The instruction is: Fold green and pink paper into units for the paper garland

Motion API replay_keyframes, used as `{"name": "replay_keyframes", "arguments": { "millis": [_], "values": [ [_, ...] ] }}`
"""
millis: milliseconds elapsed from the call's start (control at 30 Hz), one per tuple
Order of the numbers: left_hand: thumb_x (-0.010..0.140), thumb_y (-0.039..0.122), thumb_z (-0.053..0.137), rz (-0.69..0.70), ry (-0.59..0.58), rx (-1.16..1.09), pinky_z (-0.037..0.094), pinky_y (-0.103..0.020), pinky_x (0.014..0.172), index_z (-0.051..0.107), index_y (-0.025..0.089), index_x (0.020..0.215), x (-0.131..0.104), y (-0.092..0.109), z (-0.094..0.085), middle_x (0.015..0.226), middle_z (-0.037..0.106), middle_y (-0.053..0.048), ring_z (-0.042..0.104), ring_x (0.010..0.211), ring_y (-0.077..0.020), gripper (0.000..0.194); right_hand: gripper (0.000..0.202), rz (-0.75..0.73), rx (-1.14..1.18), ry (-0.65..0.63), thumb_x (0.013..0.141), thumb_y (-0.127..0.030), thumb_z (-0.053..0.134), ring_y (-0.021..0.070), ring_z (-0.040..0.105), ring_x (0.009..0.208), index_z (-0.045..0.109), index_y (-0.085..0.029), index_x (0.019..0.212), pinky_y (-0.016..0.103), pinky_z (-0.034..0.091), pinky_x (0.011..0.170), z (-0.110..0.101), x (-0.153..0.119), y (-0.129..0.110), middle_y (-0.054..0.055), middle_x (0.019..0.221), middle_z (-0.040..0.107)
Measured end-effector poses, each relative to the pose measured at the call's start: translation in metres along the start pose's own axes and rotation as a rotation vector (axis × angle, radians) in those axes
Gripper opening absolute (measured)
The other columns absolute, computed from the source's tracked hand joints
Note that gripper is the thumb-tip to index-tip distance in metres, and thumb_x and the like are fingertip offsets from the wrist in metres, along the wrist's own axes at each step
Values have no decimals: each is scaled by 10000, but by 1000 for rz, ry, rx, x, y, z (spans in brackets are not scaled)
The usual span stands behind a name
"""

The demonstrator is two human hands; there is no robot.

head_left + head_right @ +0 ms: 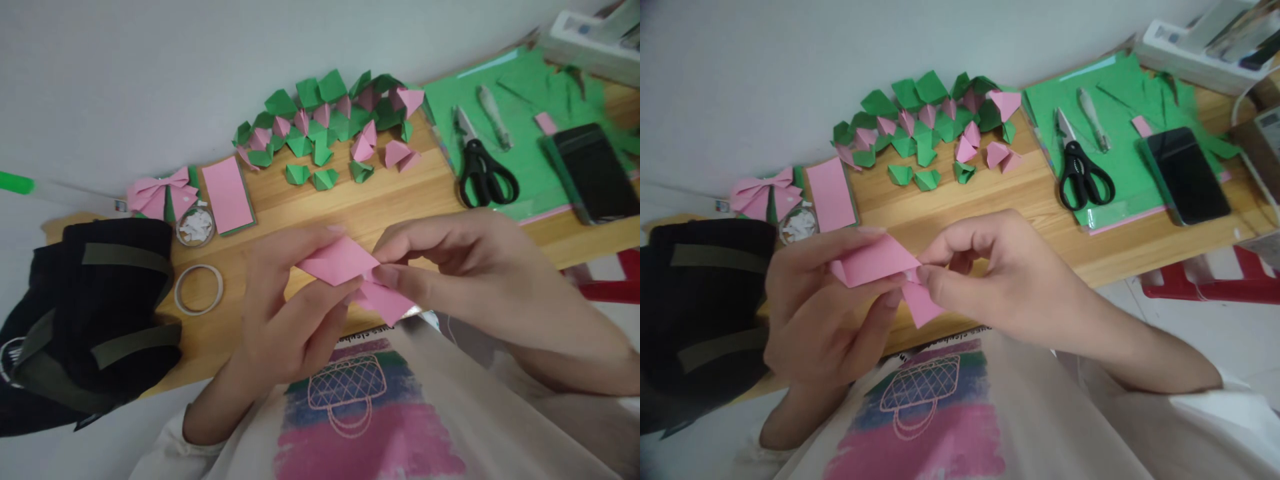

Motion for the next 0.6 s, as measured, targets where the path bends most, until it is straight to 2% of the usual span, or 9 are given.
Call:
{"name": "replay_keyframes", "arguments": {
  "millis": [233,400,600],
  "values": [
    [834,148,597,-9,4,-19,552,-373,833,679,224,1003,2,0,2,1189,633,-61,614,1024,-222,203,110,-29,-28,20,761,-202,679,125,555,598,723,-186,661,231,453,512,0,1,-3,0,668,675],
    [834,114,599,-27,-17,-48,549,-372,843,676,233,1010,2,0,1,1201,621,-50,613,1023,-224,226,140,-41,-17,15,783,-179,663,95,522,571,701,-182,648,204,422,492,1,1,-3,-21,611,628],
    [824,154,631,-60,-7,-22,551,-407,849,678,226,998,0,1,1,1186,625,-77,605,1036,-238,194,151,-19,-22,17,754,-195,722,117,538,588,677,-212,611,232,427,510,1,1,-1,-13,641,655]
  ]
}}
Point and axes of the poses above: each hand's wrist, its own x-axis towards the middle knuckle, its own z-axis out of the palm, y = z × x, the point moved 6 cm from there along x, towards the middle knuckle
